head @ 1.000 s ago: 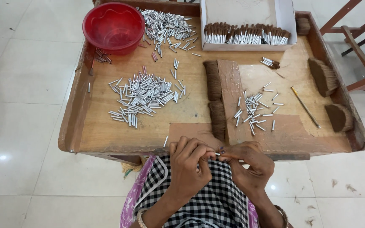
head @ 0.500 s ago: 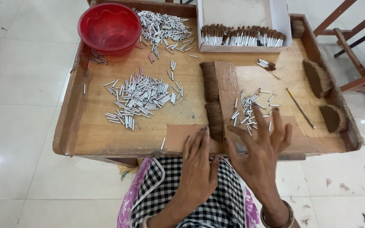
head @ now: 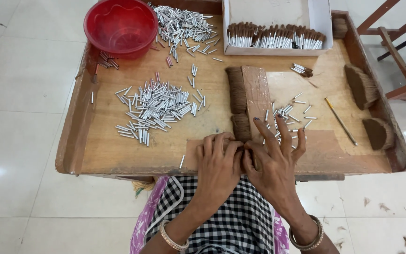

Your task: Assembling small hand-held brushes by inserting brown bristles into silver metal ferrules at a wooden workbench.

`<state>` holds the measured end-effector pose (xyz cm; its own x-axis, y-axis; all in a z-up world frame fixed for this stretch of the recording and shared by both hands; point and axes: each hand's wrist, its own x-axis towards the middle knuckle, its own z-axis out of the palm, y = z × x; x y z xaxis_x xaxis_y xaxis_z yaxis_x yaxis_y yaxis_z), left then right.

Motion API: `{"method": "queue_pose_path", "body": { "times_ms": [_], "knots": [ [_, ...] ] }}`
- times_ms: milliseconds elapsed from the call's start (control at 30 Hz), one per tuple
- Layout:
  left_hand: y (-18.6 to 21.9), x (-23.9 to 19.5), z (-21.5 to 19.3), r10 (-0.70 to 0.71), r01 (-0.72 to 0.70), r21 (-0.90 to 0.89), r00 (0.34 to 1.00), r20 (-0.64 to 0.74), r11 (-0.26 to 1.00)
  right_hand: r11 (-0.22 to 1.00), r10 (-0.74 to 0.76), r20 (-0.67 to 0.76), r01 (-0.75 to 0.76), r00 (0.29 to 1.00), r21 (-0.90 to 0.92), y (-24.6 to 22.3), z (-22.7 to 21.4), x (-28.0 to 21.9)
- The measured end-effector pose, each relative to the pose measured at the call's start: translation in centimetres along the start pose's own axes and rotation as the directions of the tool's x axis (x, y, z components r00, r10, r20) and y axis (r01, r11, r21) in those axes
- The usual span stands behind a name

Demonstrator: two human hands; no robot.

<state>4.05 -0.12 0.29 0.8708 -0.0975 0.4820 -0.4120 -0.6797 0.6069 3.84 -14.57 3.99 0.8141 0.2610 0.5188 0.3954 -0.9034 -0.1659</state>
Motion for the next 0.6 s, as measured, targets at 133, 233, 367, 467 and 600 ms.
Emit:
{"method": "queue_pose_path", "body": {
  "times_ms": [133, 233, 367, 467, 600],
  "knots": [
    [-0.1, 0.5, -0.3, -0.013, 0.013, 0.034, 1.0, 0.017, 0.999, 0.999, -0.007, -0.046, 0.008, 0.999, 0.037, 0.0, -0.3, -0.6],
    [0.7, 0.5, -1.6, 0.011, -0.012, -0.013, 1.0, -0.003, 1.0, 0.998, 0.01, -0.122, -0.003, 0.993, 0.056, -0.5, -1.7, -1.5],
    [2.2, 0.0, -2.8, 0.064, -0.072, -0.188, 0.997, -0.05, 0.98, 0.999, -0.001, -0.225, -0.007, 0.974, -0.031, -1.3, -2.8, -2.2],
    [2.4, -0.3, -2.8, 0.067, -0.077, -0.235, 0.997, -0.05, 0.969, 0.996, -0.012, -0.224, -0.008, 0.975, -0.084, -2.1, -3.9, -1.7],
    [2.2, -0.8, -3.0, 0.047, -0.063, -0.231, 0.996, -0.077, 0.971, 0.986, 0.063, -0.146, -0.038, 0.987, 0.165, -2.2, -5.0, -0.7]
  ]
}}
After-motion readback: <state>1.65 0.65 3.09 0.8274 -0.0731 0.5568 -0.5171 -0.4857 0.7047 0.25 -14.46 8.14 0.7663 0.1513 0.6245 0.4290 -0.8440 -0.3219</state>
